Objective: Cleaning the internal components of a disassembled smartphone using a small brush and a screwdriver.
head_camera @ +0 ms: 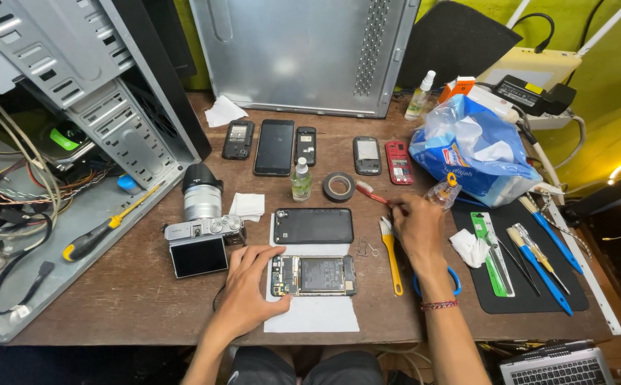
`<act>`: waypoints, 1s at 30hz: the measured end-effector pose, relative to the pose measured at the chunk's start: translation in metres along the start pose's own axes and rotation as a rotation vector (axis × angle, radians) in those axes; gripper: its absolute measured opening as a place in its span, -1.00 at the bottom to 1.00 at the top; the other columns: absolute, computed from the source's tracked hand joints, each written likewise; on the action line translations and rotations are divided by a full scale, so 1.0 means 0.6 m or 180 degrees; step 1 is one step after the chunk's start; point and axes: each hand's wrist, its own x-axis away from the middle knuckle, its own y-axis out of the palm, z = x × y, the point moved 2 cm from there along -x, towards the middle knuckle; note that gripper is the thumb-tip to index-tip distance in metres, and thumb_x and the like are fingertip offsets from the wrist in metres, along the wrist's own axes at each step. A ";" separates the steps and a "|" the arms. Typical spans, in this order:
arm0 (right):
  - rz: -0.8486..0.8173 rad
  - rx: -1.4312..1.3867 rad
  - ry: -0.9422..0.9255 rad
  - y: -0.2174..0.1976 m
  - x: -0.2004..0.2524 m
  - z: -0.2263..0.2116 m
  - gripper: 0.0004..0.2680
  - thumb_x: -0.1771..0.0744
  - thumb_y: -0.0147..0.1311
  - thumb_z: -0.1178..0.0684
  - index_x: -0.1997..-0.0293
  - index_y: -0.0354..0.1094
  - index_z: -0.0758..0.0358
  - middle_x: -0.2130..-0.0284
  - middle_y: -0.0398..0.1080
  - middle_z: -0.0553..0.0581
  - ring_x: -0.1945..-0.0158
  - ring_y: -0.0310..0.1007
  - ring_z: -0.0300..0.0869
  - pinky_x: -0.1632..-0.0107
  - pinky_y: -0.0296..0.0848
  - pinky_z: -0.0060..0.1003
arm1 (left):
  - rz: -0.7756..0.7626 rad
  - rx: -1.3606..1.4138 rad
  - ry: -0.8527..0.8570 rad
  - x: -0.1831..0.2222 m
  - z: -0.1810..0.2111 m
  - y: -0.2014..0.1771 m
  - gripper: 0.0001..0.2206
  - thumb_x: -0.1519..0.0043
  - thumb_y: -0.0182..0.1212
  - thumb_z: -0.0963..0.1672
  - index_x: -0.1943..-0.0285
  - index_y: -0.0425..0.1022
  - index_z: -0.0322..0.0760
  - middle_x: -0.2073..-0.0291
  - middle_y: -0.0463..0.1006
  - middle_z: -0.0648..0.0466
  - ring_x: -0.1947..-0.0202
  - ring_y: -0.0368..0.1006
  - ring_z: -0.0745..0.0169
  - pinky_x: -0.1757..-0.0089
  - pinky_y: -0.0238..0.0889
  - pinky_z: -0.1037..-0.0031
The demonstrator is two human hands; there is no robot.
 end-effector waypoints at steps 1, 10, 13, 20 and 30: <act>-0.0001 0.0007 -0.0002 0.004 -0.002 0.002 -0.86 -0.28 0.17 0.28 0.17 0.62 0.21 0.28 0.63 0.13 0.20 0.63 -0.04 0.08 0.56 -0.14 | 0.0001 0.0007 0.0001 0.000 -0.002 0.002 -0.30 0.07 0.41 -0.01 -0.35 0.36 0.04 -0.18 0.40 0.18 -0.28 0.11 0.13 -0.19 0.14 0.20; -0.0053 0.0474 0.0143 0.026 -0.015 -0.008 -0.84 -0.27 0.18 0.15 0.12 0.60 0.12 0.26 0.61 0.19 0.17 0.59 0.16 0.16 0.50 0.10 | 0.0010 0.0069 0.0088 0.002 -0.001 -0.001 -0.31 0.07 0.41 -0.02 -0.35 0.36 0.00 -0.18 0.40 0.17 -0.28 0.10 0.12 -0.20 0.11 0.20; 0.0117 0.0442 0.0062 0.028 -0.014 -0.015 -0.86 -0.26 0.19 0.21 0.16 0.57 0.16 0.32 0.58 0.19 0.25 0.58 0.12 0.24 0.51 0.08 | -0.0003 0.0018 0.0145 0.001 -0.003 0.000 -0.32 0.05 0.41 -0.02 -0.35 0.37 -0.01 -0.17 0.41 0.17 -0.27 0.12 0.10 -0.19 0.12 0.20; 0.0185 0.0339 -0.0149 0.040 -0.007 -0.009 -0.95 -0.28 0.27 0.15 0.28 0.52 0.25 0.39 0.52 0.22 0.32 0.51 0.12 0.31 0.40 0.03 | 0.0042 -0.0050 0.0124 -0.002 -0.008 0.006 -0.32 0.06 0.41 -0.01 -0.35 0.38 0.07 -0.15 0.42 0.20 -0.26 0.13 0.12 -0.20 0.10 0.18; 0.0550 -0.0391 -0.0606 -0.022 0.063 -0.013 -0.91 -0.27 0.23 0.17 0.20 0.57 0.18 0.30 0.60 0.01 0.24 0.56 -0.20 0.12 0.49 -0.31 | -0.0128 -0.0267 -0.0034 -0.005 -0.011 0.007 -0.29 0.04 0.45 -0.01 -0.38 0.34 0.09 -0.21 0.38 0.19 -0.31 0.08 0.07 -0.25 0.04 0.12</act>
